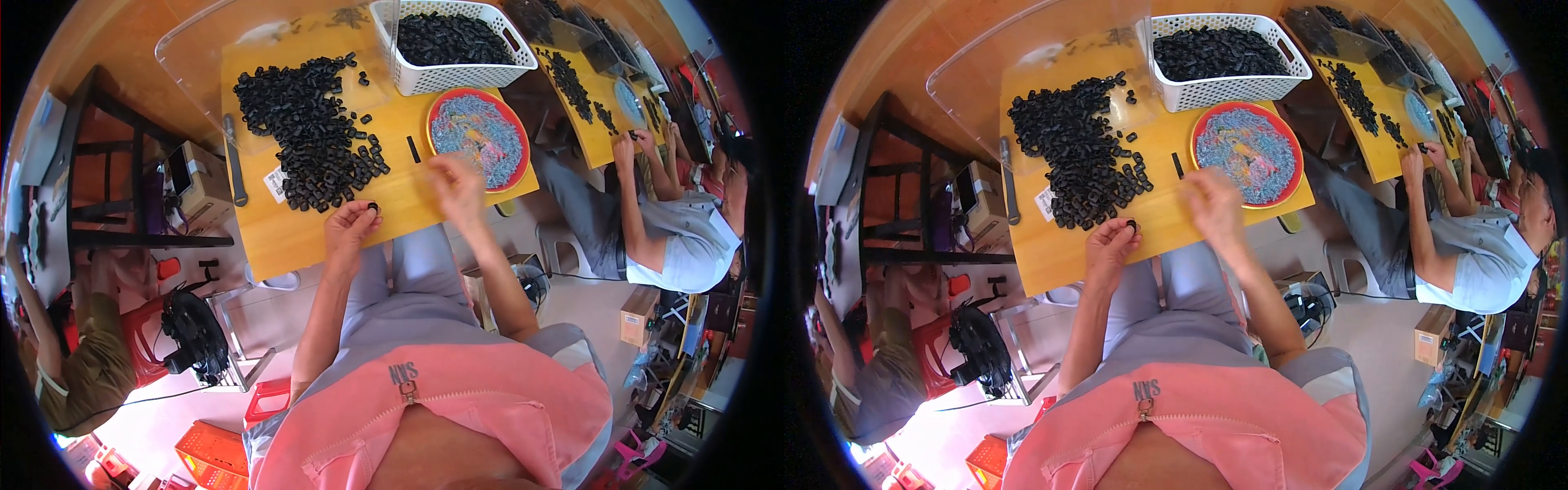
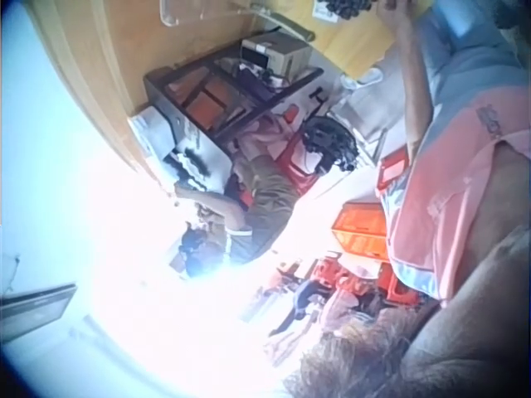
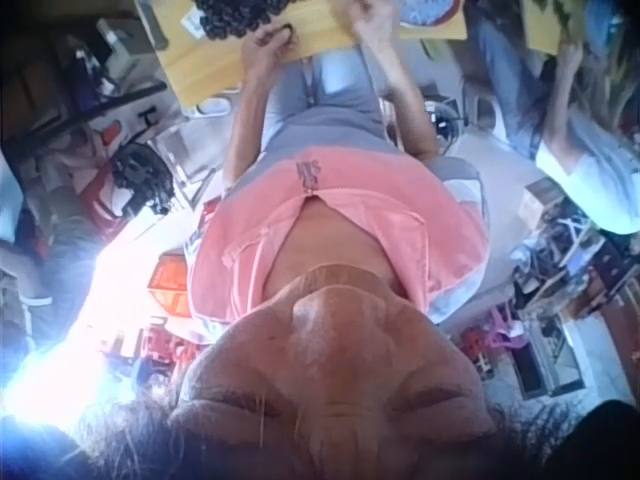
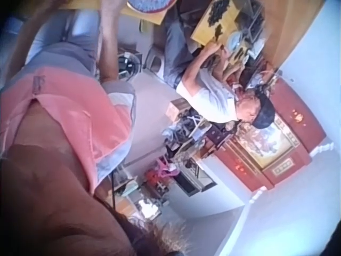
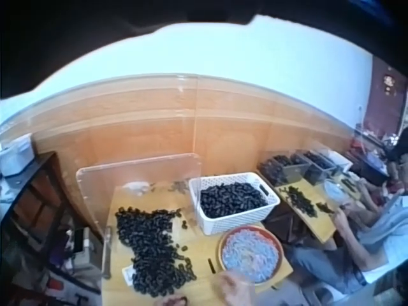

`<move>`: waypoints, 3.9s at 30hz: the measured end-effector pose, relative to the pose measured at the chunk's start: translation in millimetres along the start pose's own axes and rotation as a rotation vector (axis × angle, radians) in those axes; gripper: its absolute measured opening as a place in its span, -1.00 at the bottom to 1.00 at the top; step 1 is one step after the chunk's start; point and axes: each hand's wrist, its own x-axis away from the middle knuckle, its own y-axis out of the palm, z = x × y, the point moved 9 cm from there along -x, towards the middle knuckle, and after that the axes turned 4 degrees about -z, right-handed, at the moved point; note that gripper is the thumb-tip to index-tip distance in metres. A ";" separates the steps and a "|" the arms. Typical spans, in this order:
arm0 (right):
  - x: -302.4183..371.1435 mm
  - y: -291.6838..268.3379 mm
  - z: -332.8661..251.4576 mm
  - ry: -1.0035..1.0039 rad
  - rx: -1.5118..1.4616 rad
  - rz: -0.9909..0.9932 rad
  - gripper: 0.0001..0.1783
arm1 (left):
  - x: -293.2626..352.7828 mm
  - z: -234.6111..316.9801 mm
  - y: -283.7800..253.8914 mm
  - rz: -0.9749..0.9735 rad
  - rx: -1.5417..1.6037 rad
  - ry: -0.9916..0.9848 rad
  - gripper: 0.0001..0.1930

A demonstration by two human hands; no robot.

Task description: The person assembles small black rubber components by hand by inserting small colored inserts into them.

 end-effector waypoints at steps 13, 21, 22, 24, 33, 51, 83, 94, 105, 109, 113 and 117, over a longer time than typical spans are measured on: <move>-16.6 -40.6 106.8 0.323 0.015 -0.053 -0.84 | 1.1 -0.1 2.6 -0.023 0.002 0.003 -0.86; -19.4 -26.9 80.3 0.060 0.344 -0.135 -0.76 | 1.3 -0.5 2.3 -0.022 -0.003 -0.001 -0.86; -21.6 -32.8 93.6 0.135 0.272 -0.097 -0.75 | 1.5 -0.4 1.8 -0.023 -0.001 -0.006 -0.86; -25.2 -43.2 117.9 0.207 0.203 -0.057 -0.74 | 0.8 -0.2 3.3 -0.031 0.004 -0.005 -0.86; -20.4 -54.2 121.3 0.509 -0.531 0.121 -0.75 | 3.0 4.5 4.9 0.000 -0.059 0.051 -0.86; 21.2 86.0 -0.7 0.315 -0.603 -0.348 -0.84 | -4.2 15.5 8.0 -0.097 -0.177 0.217 -0.85; -110.6 142.1 10.2 -0.040 0.240 -0.128 -0.83 | -3.8 15.3 5.0 -0.161 -0.091 0.290 -0.86; -32.3 89.2 11.0 0.447 -0.847 -0.249 -0.84 | -2.1 21.4 3.6 -0.128 -0.076 0.270 -0.86; 24.3 80.0 -5.6 0.343 -0.641 -0.455 -0.84 | -1.7 18.2 4.9 -0.132 -0.142 0.261 -0.84; 25.7 79.2 -8.7 0.298 -0.518 -0.435 -0.86 | -1.1 17.1 5.0 -0.133 -0.159 0.255 -0.85; 28.6 80.4 -5.1 0.287 -0.420 -0.434 -0.88 | 0.4 19.4 8.1 -0.130 -0.174 0.245 -0.85; 24.6 74.3 -18.0 0.214 -0.374 -0.397 -0.90 | 0.0 18.3 7.7 -0.131 -0.179 0.250 -0.85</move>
